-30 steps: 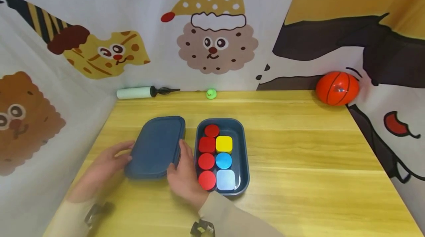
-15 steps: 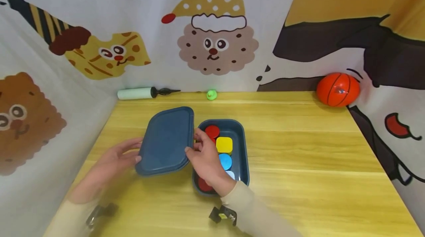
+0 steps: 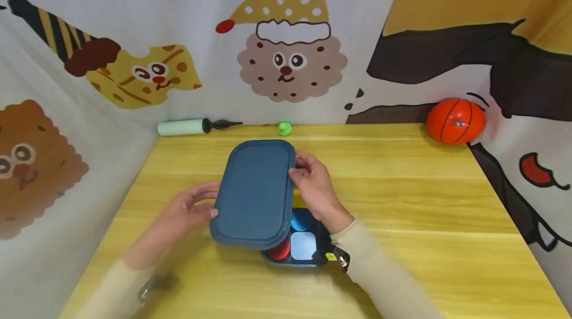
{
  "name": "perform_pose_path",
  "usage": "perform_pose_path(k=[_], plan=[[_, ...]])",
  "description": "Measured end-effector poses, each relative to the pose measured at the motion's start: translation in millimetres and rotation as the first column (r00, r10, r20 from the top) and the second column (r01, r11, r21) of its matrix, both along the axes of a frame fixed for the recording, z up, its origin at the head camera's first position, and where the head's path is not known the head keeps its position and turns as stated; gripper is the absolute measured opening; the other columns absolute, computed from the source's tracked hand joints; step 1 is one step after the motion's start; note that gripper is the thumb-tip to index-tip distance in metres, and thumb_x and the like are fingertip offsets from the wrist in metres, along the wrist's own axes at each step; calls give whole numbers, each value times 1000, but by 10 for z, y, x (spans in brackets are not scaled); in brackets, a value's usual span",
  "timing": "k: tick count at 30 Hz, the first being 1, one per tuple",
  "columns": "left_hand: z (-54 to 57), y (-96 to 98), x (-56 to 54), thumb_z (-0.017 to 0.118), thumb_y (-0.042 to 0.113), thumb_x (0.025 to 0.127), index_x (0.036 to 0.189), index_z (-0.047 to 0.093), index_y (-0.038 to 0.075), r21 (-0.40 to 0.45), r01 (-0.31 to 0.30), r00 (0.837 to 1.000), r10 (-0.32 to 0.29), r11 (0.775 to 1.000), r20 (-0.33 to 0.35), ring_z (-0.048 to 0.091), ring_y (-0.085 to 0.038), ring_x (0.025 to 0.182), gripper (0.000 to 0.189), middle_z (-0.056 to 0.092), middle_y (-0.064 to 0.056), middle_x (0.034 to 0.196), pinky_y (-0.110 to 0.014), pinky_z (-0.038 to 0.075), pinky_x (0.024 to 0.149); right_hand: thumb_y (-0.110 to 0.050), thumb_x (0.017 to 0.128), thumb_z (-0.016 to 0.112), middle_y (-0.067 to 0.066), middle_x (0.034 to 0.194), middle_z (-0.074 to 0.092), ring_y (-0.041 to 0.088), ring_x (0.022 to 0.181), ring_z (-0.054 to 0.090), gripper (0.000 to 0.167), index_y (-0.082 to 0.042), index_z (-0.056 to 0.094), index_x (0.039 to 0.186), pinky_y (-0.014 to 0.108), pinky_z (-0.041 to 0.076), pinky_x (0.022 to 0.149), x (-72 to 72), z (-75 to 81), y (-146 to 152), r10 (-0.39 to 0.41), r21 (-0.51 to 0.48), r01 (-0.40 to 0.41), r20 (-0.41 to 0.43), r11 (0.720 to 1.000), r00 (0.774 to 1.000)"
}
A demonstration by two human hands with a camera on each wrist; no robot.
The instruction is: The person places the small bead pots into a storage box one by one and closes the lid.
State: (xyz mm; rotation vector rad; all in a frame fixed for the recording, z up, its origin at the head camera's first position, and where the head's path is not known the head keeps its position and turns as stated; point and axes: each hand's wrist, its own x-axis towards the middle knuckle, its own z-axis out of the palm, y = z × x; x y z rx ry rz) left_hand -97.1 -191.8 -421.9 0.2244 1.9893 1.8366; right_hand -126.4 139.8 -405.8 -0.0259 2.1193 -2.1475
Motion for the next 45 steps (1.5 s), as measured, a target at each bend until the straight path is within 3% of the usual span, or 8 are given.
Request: perform_pose_path(k=[8,14,21,28,31,36,40,45], plan=[[-52,242,-116,74,7,98,155,48,6,-22,20,999,-20,1000,-28,64,-23,121,63,61,-18,139,-30,58,98,-15,108,62,21,137,63,13,104,69,55,-10,46,160,18,60,89,-79,316,343,-29,181,46,-95,982,995],[5,387,-247,75,9,97,140,64,11,-35,14,999,-16,999,-52,66,-28,124,44,68,-12,133,-36,58,103,-23,108,64,10,116,76,14,90,74,39,-10,65,144,24,63,83,33,489,516,-49,291,128,-263,948,964],[24,541,-468,78,21,98,126,76,21,-106,-44,988,28,993,-150,67,-24,113,28,74,-3,123,-41,57,97,-19,107,65,-18,100,75,9,85,69,26,-6,76,127,19,57,74,217,560,658,-113,315,274,-446,909,888],[18,617,-592,76,17,99,123,79,16,-64,-35,981,22,997,-192,76,-36,108,23,79,-8,118,-40,61,95,11,99,64,-2,75,69,10,63,61,24,3,76,118,19,51,56,374,496,658,-83,192,249,-611,949,787],[30,650,-606,73,13,101,123,78,11,-17,9,979,-12,1000,-202,75,-37,113,23,79,-12,118,-36,62,97,18,96,62,0,85,77,9,68,69,29,8,74,121,16,57,63,442,449,689,-62,140,197,-645,970,761],[39,676,-662,66,13,106,131,76,12,-13,23,971,-26,1000,-239,72,-22,120,27,75,-5,133,-32,60,100,24,94,59,3,123,79,9,89,77,36,13,69,127,17,61,76,523,360,801,21,134,93,-670,987,742],[19,683,-720,61,15,109,134,72,7,60,16,978,-4,998,-207,70,-17,123,29,69,-11,141,-35,59,103,28,91,59,9,135,73,9,96,77,39,16,66,128,14,59,69,549,244,886,83,133,9,-672,991,736],[-21,719,-759,65,12,106,137,69,2,156,-43,991,61,987,-115,74,-15,115,32,67,-17,140,-40,57,105,33,87,57,12,139,71,-1,79,66,44,14,69,125,19,41,47,548,57,961,146,169,-44,-660,985,737]])
